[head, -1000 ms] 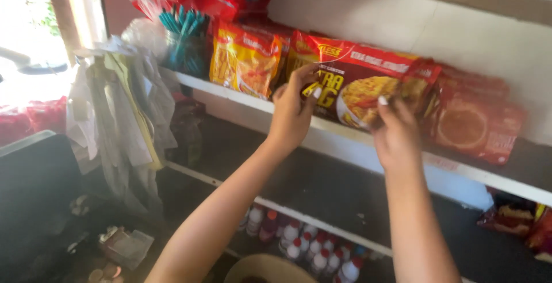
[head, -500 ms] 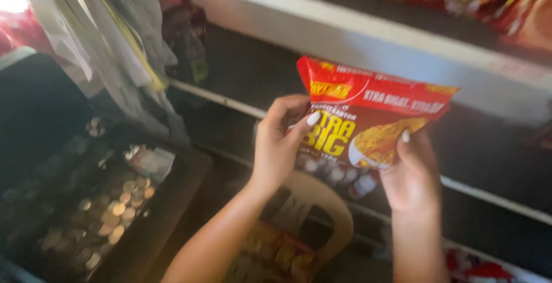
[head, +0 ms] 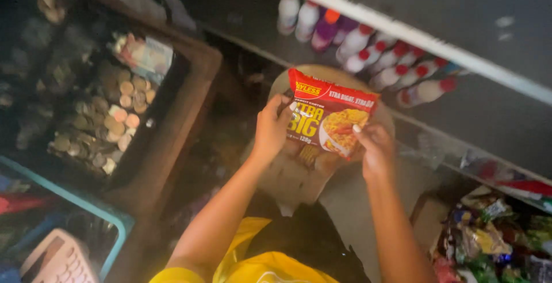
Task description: Stocking and arranging instant noodle packets from a chair onto a grocery shelf.
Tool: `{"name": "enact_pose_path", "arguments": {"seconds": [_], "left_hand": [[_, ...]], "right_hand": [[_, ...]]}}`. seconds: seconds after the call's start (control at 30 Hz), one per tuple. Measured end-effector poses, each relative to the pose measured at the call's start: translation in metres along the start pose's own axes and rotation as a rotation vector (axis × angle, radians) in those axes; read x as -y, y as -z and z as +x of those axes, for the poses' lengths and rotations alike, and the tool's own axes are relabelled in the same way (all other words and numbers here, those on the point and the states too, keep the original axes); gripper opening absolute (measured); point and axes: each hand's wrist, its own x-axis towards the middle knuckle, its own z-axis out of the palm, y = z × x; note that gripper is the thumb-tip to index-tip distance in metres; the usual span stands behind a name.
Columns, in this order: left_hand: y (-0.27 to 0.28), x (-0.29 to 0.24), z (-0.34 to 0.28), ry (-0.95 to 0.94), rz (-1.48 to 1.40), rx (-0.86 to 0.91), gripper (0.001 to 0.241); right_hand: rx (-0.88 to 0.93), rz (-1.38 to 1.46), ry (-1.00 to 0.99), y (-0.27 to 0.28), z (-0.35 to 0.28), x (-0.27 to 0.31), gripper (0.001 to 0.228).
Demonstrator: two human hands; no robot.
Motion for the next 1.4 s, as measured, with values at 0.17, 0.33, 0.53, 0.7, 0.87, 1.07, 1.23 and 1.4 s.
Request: {"name": "enact_pose_path", "arguments": {"seconds": [0.17, 0.33, 0.53, 0.7, 0.87, 1.07, 1.23, 1.4], "left_hand": [[-0.008, 0.143, -0.005, 0.134, 0.111, -0.016, 0.013], [-0.011, 0.294, -0.03, 0.132, 0.307, -0.039, 0.024], [-0.013, 0.362, -0.026, 0.543, 0.543, 0.072, 0.041], [-0.027, 0.399, 0.016, 0.607, 0.459, 0.304, 0.057], [-0.042, 0.45, 0.046, 0.455, 0.427, 0.325, 0.056], [-0.047, 0.44, 0.063, 0.491, 0.383, 0.395, 0.066], [-0.039, 0.402, 0.059, 0.372, 0.449, 0.355, 0.06], [-0.029, 0.334, 0.04, 0.26, 0.083, 0.332, 0.05]], "right_hand": [[-0.127, 0.016, -0.478, 0.01, -0.005, -0.12, 0.02], [-0.167, -0.311, -0.505, -0.01, -0.028, -0.21, 0.035], [0.052, -0.487, -0.029, -0.001, -0.027, -0.342, 0.038], [0.036, -0.505, -0.69, -0.058, 0.009, -0.278, 0.047], [0.058, 0.034, -0.536, 0.011, 0.025, -0.441, 0.044], [0.154, -0.465, -0.649, -0.033, 0.038, -0.368, 0.079], [0.18, -0.65, -0.551, -0.032, 0.034, -0.357, 0.077], [0.152, -0.549, -0.573, -0.03, 0.017, -0.291, 0.069]]}}
